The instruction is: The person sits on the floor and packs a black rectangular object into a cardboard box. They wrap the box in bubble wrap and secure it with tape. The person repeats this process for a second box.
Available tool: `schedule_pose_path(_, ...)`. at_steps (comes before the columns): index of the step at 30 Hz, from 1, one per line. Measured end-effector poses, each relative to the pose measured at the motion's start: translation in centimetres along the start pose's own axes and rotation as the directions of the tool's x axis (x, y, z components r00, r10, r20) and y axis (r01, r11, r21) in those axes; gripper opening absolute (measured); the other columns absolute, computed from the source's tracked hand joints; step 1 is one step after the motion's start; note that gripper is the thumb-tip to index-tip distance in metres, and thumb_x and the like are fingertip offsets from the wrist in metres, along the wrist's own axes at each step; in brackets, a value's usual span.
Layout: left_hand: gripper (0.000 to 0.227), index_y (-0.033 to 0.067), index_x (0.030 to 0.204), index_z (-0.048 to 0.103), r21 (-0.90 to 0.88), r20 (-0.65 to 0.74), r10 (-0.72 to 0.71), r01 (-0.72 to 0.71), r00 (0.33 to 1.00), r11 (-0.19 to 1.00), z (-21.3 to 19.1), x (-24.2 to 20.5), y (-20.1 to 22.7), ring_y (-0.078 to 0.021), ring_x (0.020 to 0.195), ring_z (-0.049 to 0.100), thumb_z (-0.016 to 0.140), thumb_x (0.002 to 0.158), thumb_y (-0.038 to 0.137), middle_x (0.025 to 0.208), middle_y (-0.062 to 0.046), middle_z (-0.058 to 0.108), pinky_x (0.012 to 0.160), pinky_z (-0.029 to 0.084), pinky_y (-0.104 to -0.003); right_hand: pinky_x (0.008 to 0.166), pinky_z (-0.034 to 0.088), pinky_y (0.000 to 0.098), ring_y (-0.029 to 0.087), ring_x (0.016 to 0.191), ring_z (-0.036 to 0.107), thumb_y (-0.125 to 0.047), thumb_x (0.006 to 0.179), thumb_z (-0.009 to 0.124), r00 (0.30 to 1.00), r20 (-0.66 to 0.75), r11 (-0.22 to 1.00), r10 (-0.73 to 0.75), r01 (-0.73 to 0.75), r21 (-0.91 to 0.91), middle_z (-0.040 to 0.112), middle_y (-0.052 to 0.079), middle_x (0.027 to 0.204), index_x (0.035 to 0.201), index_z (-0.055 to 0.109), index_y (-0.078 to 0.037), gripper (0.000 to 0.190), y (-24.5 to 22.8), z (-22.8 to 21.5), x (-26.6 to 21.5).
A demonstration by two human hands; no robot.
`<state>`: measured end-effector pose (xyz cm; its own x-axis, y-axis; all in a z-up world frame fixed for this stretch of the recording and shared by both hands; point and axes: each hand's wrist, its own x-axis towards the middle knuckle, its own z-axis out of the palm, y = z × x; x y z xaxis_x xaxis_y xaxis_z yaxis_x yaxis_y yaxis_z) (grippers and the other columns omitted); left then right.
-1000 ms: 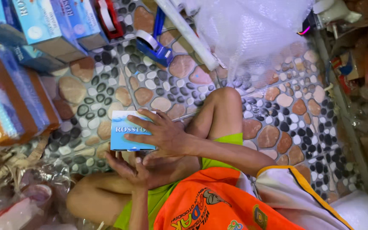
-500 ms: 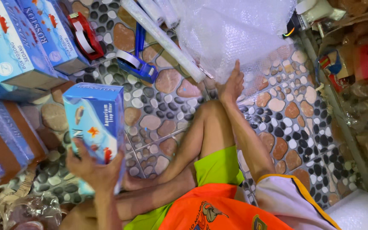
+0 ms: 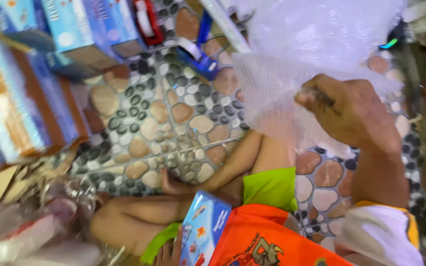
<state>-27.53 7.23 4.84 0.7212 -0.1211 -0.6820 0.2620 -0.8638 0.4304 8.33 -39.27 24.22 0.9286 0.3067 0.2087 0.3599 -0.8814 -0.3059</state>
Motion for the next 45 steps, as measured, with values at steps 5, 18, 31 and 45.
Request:
schedule_pose_path(5,0.159,0.0098,0.166,-0.01,-0.111,-0.451,0.363,-0.455,0.815,0.884,-11.4,4.4,12.7,-0.0404,0.165,0.013,0.103,0.063,0.052,0.18,-0.016,-0.004,0.128,0.025,-0.054,0.062,0.046,0.0477,0.036,0.056,0.066,-0.061,0.101,0.048,0.747,0.641,0.965,-0.178,0.261,-0.037,0.066,0.01,0.055,0.111,0.067,-0.031,0.037,-11.1,-2.5,5.0)
schedule_pose_path(18,0.028,0.0007,0.084,0.062,-0.101,-0.939,0.115,-0.578,0.325,0.81,-20.2,22.9,6.0,-0.0248,0.083,0.059,0.066,0.105,0.019,0.091,-0.009,0.058,0.077,0.044,-0.039,0.076,0.051,0.0471,0.037,0.099,0.067,-0.05,0.087,0.093,0.823,0.391,0.897,-0.411,0.442,0.012,0.073,0.015,0.116,0.119,0.072,-0.007,0.057,-14.1,14.5,33.1)
schedule_pose_path(31,0.062,0.0051,0.143,0.057,-0.261,-0.917,-0.263,0.05,0.301,0.964,-16.1,32.6,-2.0,-0.0462,0.122,0.062,0.069,0.093,0.039,0.134,-0.024,0.065,0.1,0.046,-0.056,0.112,0.039,0.0656,0.053,0.142,0.043,-0.044,0.086,0.084,0.851,0.449,0.959,0.271,-0.278,-0.052,0.043,0.03,0.155,0.169,0.013,-0.01,0.114,1.7,36.4,19.0)
schedule_pose_path(45,0.119,0.0189,0.17,0.027,0.124,-0.361,-0.048,0.099,0.931,0.987,-10.9,38.0,12.4,-0.0453,0.164,0.008,0.078,0.077,0.073,0.175,-0.03,0.01,0.124,0.015,-0.074,0.099,0.045,0.0579,0.046,0.116,0.061,-0.033,0.09,0.095,0.95,0.025,0.941,0.311,-0.304,-0.148,0.07,0.025,0.13,0.162,0.034,-0.004,0.099,14.7,38.4,15.2)
